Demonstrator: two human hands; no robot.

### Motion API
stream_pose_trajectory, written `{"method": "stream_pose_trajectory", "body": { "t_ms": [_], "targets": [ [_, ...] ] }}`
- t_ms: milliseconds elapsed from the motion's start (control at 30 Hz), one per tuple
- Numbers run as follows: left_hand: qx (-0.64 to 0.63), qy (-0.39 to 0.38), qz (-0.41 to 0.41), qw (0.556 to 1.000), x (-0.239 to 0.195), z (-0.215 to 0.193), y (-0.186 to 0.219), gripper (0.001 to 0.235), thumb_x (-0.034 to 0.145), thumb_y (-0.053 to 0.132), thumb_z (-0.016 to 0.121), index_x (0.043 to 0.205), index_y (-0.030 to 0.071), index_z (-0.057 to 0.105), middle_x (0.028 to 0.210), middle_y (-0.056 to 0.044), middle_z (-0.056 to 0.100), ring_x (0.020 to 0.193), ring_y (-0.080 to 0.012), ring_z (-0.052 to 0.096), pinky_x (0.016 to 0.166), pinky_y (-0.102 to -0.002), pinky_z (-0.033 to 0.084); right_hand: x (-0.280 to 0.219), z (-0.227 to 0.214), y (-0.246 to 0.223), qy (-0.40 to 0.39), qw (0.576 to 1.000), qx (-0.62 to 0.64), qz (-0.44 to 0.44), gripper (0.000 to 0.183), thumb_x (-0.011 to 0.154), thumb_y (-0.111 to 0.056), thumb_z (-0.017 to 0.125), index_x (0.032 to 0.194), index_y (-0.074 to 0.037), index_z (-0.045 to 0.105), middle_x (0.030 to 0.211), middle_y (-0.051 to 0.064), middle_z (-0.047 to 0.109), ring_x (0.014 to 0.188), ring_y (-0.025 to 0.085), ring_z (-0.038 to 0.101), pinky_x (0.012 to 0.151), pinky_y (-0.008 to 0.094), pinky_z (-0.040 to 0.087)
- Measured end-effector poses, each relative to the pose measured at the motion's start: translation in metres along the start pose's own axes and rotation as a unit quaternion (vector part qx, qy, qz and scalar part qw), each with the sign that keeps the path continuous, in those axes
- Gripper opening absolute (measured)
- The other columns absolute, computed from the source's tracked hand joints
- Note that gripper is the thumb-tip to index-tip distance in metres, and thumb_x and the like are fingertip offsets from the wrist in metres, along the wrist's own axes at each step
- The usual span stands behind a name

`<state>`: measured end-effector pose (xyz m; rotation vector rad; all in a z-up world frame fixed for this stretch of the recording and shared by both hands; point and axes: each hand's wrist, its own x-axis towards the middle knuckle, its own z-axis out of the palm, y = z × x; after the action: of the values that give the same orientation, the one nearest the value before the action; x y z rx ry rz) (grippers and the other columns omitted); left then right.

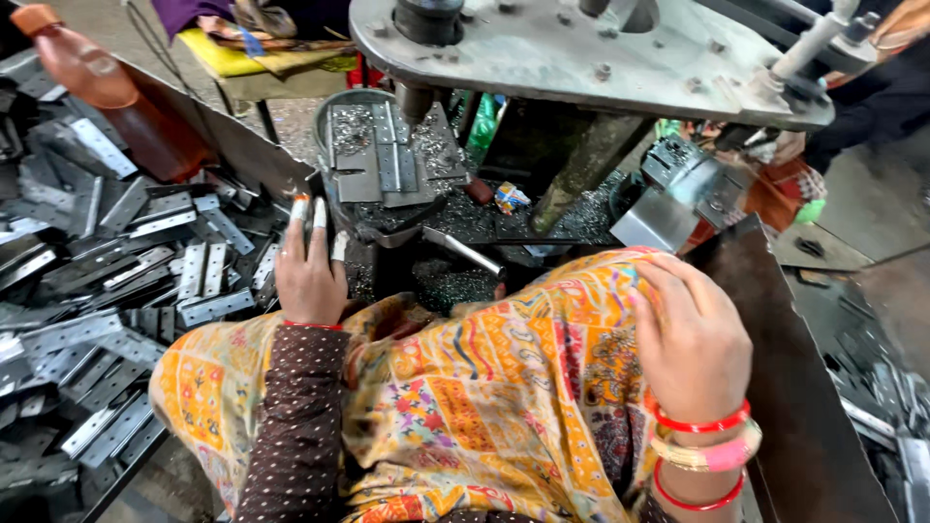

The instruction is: The person picks up metal brackets from a bin and places them one by one into a punch press machine to process them, then tosses the finished brackets into a container.

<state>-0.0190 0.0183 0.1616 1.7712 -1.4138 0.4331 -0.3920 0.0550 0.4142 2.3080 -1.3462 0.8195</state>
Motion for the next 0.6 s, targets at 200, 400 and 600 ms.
{"method": "stream_pose_trajectory", "body": {
  "t_ms": [200, 400, 600],
  "targets": [
    [0.070, 0.014, 0.057, 0.996, 0.044, -0.121, 0.002, 0.047, 0.107, 0.024, 0.071, 0.148, 0.002, 0.062, 0.153, -0.023, 0.052, 0.137, -0.0398, 0.055, 0.110, -0.049, 0.048, 0.047, 0.075, -0.021, -0.039, 0.991, 0.112, -0.063, 0.018, 0.095, -0.021, 0.073, 0.108, -0.008, 0.072, 0.105, 0.011, 0.073, 0.096, 0.032, 0.070, 0.081, 0.042, 0.056],
    [0.156, -0.016, 0.083, 0.984, 0.085, -0.220, -0.003, 0.043, 0.102, 0.017, 0.075, 0.140, -0.001, 0.067, 0.153, -0.022, 0.051, 0.136, -0.0381, 0.058, 0.105, -0.047, 0.052, 0.051, 0.281, -0.035, -0.206, 0.977, 0.041, -0.032, 0.038, 0.086, -0.035, 0.076, 0.105, -0.005, 0.065, 0.101, 0.017, 0.070, 0.093, 0.038, 0.069, 0.078, 0.047, 0.057],
    [0.118, -0.043, 0.100, 0.987, 0.107, -0.242, -0.023, 0.031, 0.111, 0.021, 0.076, 0.131, -0.001, 0.067, 0.148, -0.018, 0.057, 0.129, -0.0339, 0.063, 0.109, -0.043, 0.052, -0.030, 0.405, -0.021, -0.135, 0.978, -0.150, -0.059, 0.028, 0.096, -0.019, 0.059, 0.120, -0.006, 0.066, 0.095, 0.010, 0.072, 0.081, 0.028, 0.073, 0.067, 0.042, 0.058]
  ]
}}
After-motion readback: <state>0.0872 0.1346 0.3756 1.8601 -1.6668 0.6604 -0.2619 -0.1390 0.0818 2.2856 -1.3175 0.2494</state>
